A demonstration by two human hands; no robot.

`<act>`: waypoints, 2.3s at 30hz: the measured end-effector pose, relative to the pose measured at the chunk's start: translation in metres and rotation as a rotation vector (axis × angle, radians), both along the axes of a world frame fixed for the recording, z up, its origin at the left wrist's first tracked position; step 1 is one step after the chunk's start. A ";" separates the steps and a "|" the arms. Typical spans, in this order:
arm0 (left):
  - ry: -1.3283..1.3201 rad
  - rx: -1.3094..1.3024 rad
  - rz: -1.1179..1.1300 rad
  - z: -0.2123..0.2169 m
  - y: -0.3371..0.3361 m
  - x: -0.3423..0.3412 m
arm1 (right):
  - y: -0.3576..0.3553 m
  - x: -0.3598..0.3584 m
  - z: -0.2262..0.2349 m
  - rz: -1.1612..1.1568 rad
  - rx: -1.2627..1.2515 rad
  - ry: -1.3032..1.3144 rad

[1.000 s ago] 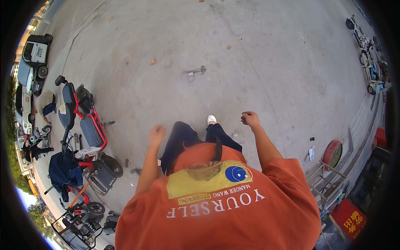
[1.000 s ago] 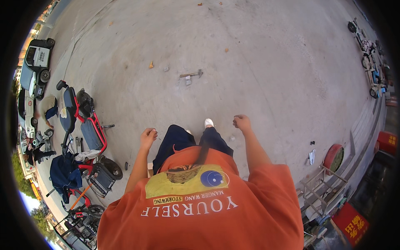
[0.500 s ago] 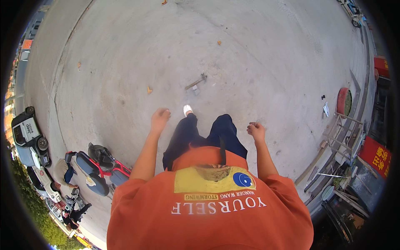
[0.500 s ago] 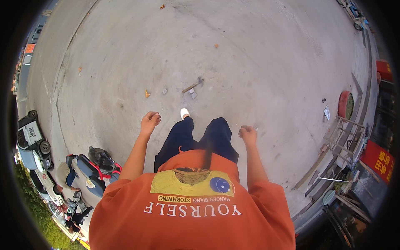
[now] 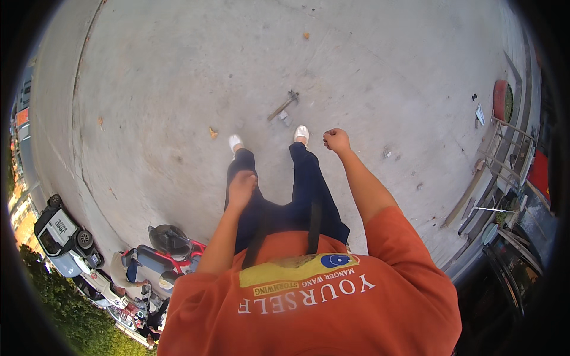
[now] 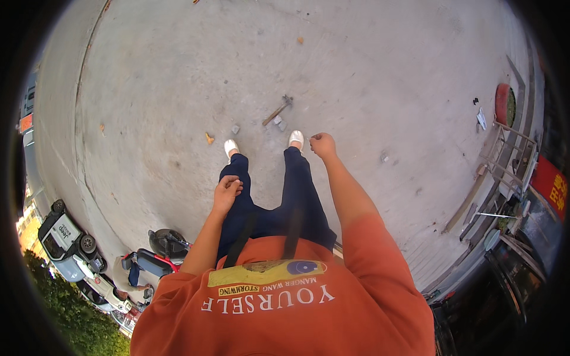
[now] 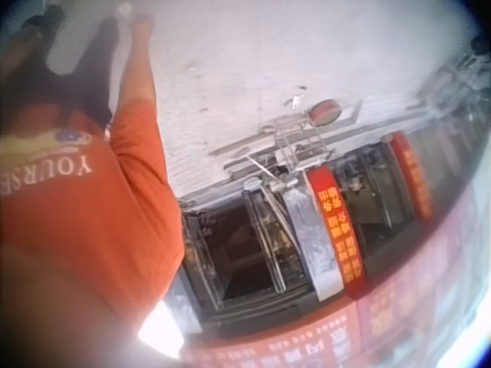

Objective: The person pours water from a large plastic bottle into a glass kettle, then places the kettle on its base. They walk outside and sweep the concrete area with a broom, moving debris toward the entrance.

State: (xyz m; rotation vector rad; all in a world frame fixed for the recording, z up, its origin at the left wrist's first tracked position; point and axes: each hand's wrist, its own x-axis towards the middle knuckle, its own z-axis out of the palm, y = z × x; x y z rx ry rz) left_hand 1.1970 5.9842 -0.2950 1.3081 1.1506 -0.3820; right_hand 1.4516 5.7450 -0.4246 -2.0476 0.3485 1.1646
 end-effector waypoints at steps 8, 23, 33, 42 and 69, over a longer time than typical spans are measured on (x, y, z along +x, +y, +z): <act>0.110 0.031 -0.296 -0.152 0.103 0.017 | 0.071 -0.029 -0.130 -0.112 -0.092 -0.177; 0.463 0.538 -0.695 -0.498 0.172 0.022 | 0.151 -0.101 -0.402 -0.113 -0.489 -0.028; 0.451 0.632 -1.009 -0.561 0.158 0.030 | 0.170 -0.094 -0.432 -0.092 -0.642 -0.005; 0.249 0.192 -0.678 -0.565 0.148 0.029 | 0.142 -0.101 -0.434 -0.182 -0.306 0.106; -0.897 0.340 -0.695 -0.284 0.009 0.199 | 0.034 -0.101 -0.136 -1.140 1.609 0.579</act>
